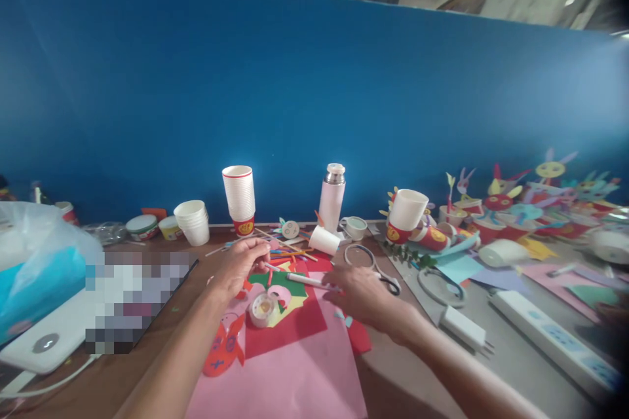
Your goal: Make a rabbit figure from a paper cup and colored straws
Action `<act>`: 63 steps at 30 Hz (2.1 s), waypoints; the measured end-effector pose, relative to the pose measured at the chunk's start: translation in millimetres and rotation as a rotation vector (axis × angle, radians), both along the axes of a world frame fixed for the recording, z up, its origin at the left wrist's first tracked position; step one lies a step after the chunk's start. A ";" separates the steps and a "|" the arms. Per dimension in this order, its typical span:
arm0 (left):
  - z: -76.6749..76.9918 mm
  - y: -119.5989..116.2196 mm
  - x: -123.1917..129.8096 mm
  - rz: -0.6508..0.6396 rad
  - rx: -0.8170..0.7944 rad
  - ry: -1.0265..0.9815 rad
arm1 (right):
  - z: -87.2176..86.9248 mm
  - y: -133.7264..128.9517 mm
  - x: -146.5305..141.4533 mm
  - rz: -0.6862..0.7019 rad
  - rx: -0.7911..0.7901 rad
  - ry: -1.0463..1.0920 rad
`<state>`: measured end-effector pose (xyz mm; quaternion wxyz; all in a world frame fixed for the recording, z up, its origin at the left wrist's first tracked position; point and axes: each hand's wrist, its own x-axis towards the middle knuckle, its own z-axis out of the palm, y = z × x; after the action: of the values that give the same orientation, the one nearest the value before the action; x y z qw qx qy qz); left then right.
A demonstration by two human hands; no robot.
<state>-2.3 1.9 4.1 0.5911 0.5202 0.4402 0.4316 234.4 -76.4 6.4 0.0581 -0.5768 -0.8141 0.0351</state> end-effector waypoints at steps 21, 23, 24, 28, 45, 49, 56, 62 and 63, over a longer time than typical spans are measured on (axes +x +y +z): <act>-9.3 2.2 5.1 0.036 -0.049 -0.091 | -40.5 19.0 -7.5 0.366 0.144 0.204; -14.1 0.9 9.9 0.020 -0.061 -0.084 | -35.7 19.0 -2.2 0.319 0.087 0.318; -16.6 0.1 12.7 0.015 -0.069 -0.078 | -34.3 20.0 -1.0 0.276 0.062 0.370; -25.0 -2.8 22.5 0.011 -0.120 -0.049 | -36.7 28.4 -2.5 0.105 0.015 0.528; -39.0 -4.8 35.6 -0.006 -0.139 0.003 | -48.6 52.6 -39.6 0.001 -0.165 1.079; -40.7 -6.0 37.9 -0.004 -0.124 0.018 | -56.1 55.3 -39.7 -0.003 -0.180 1.114; -42.0 -8.5 40.3 0.003 -0.088 0.061 | -61.3 54.8 -40.5 -0.011 -0.169 1.127; -41.2 -10.7 42.0 -0.013 -0.070 0.091 | -61.9 54.8 -42.5 -0.037 -0.111 1.040; -40.9 -10.5 41.6 -0.019 -0.066 0.094 | -61.1 55.9 -41.4 -0.041 -0.098 1.025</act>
<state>39.3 -8.6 -36.8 0.5905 0.5243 0.4765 0.3865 193.0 -20.5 -54.7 0.4231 -0.5033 -0.6671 0.3502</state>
